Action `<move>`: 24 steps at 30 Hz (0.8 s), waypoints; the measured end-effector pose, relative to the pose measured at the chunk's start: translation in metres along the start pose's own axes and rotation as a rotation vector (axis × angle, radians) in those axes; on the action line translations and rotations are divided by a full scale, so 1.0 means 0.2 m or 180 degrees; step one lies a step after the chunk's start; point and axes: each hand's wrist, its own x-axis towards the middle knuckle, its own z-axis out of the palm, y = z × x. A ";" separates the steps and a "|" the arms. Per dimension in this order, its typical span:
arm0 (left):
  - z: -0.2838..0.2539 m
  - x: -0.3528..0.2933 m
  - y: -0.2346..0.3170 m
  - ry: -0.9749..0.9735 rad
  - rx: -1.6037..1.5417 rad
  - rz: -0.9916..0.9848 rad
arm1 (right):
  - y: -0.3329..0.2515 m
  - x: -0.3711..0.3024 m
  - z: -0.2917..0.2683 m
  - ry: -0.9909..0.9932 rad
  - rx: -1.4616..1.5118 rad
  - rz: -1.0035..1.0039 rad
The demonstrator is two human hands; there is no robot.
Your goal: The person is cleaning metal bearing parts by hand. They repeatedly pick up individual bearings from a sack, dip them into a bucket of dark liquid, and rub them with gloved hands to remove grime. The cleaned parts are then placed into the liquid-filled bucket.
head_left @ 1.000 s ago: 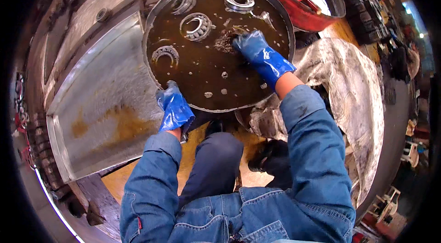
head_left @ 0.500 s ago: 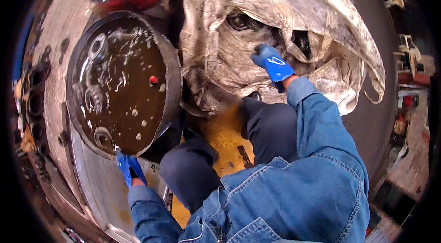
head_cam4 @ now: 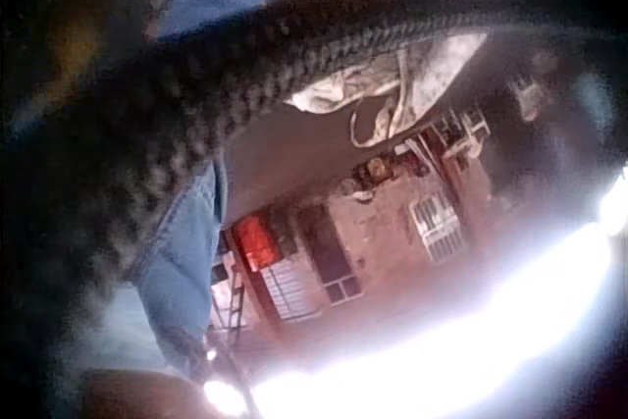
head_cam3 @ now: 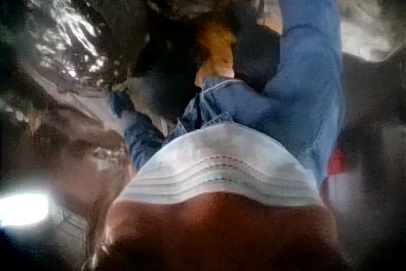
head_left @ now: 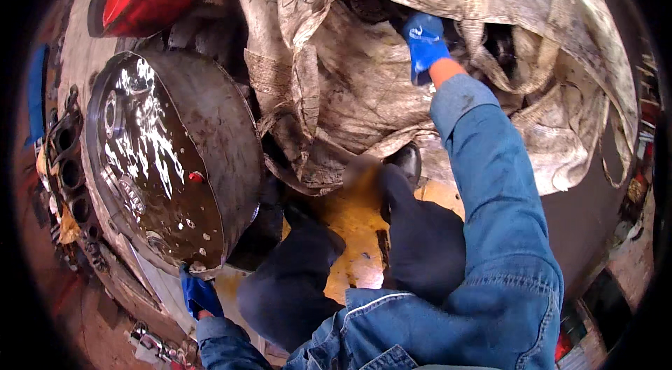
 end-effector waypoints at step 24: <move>-0.03 0.23 -0.36 0.0837 -0.1842 0.0054 | -0.11 -0.83 -0.52 -0.2281 0.3622 -0.0576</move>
